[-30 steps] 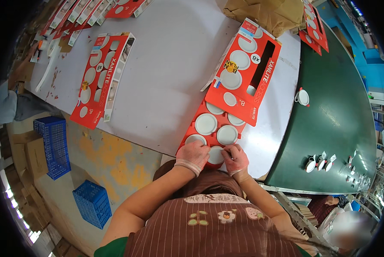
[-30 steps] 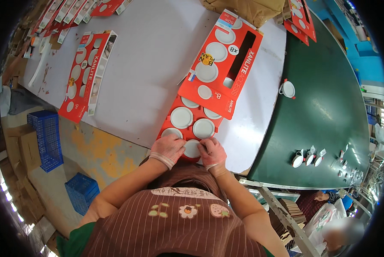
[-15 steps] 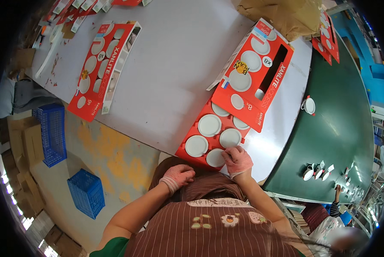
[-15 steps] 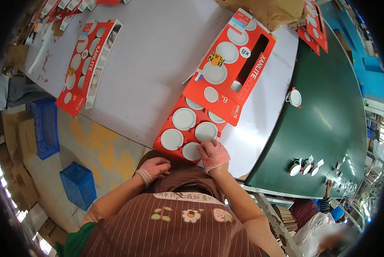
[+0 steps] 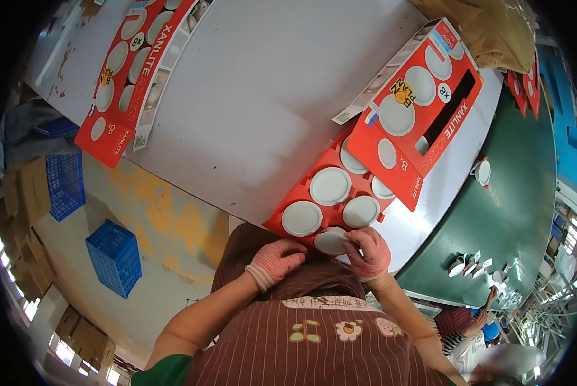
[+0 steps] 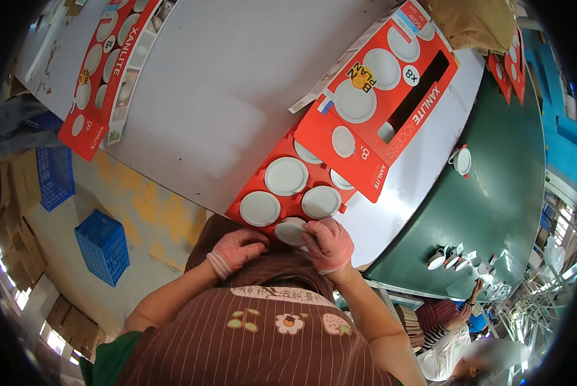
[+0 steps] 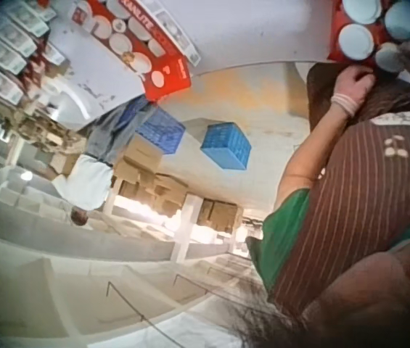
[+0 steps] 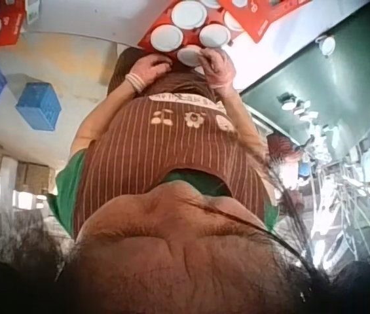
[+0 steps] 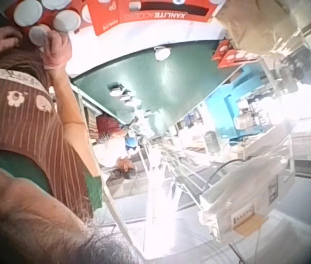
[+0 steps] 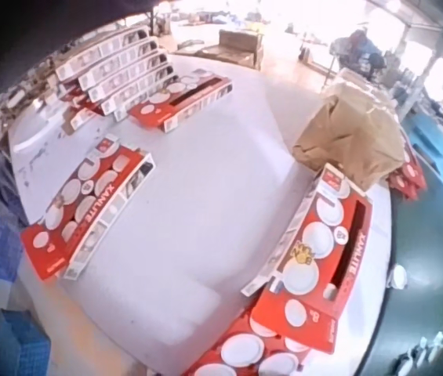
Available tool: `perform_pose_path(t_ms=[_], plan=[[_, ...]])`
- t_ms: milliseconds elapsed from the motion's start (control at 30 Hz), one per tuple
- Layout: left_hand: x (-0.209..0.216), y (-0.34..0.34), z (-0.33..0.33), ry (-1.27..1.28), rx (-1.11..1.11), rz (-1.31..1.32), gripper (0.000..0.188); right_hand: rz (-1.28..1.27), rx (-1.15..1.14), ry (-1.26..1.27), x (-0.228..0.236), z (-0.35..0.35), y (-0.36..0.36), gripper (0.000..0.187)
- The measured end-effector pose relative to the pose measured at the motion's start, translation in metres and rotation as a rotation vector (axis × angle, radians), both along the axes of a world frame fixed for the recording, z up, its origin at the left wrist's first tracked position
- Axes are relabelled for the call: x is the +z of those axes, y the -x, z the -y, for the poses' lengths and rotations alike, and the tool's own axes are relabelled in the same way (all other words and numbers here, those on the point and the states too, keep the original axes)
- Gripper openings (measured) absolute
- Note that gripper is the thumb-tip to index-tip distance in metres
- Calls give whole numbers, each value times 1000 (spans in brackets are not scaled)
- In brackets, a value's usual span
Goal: The person places round light fixtures into circular slots of a cardboard insert, slides the filled insert into a packaging box, and loads more light fixtures into another insert.
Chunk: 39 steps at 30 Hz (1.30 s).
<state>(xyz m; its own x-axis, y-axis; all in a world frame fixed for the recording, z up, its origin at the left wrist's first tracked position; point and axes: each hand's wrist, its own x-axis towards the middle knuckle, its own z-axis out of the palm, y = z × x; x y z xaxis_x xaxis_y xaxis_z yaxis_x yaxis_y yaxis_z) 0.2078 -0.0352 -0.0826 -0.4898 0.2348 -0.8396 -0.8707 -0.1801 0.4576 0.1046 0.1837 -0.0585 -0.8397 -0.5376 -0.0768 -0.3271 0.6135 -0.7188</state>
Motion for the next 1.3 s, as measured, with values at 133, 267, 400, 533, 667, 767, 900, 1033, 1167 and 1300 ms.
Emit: perform_pose_path(t_ms=[133,267,400,533,667,767,900,1033,1167,1300], plan=[[24,13,0,451,-401,-393,30,124,23,-15,8,-4,-1,25],[35,19,0,562,-278,-590,30,150,-30,16,8,-8,-5,24],[44,26,0,570,-252,-638,42,185,-65,33,11,-10,-13,21],[49,32,-4,564,-323,-635,50,234,-145,85,22,-13,-14,21],[61,43,-13,615,-328,-759,50,232,-256,195,32,-18,-26,23],[61,43,-16,347,-155,-734,45,339,-179,317,53,-12,-27,22],[78,51,-9,173,-252,-594,37,481,-157,309,80,-17,-11,15],[89,49,-8,244,-399,-689,38,267,72,316,106,-2,18,17],[96,46,-10,209,-450,-643,40,335,316,169,112,-2,30,16],[100,44,-10,171,-534,-652,41,322,425,119,114,1,32,13]])
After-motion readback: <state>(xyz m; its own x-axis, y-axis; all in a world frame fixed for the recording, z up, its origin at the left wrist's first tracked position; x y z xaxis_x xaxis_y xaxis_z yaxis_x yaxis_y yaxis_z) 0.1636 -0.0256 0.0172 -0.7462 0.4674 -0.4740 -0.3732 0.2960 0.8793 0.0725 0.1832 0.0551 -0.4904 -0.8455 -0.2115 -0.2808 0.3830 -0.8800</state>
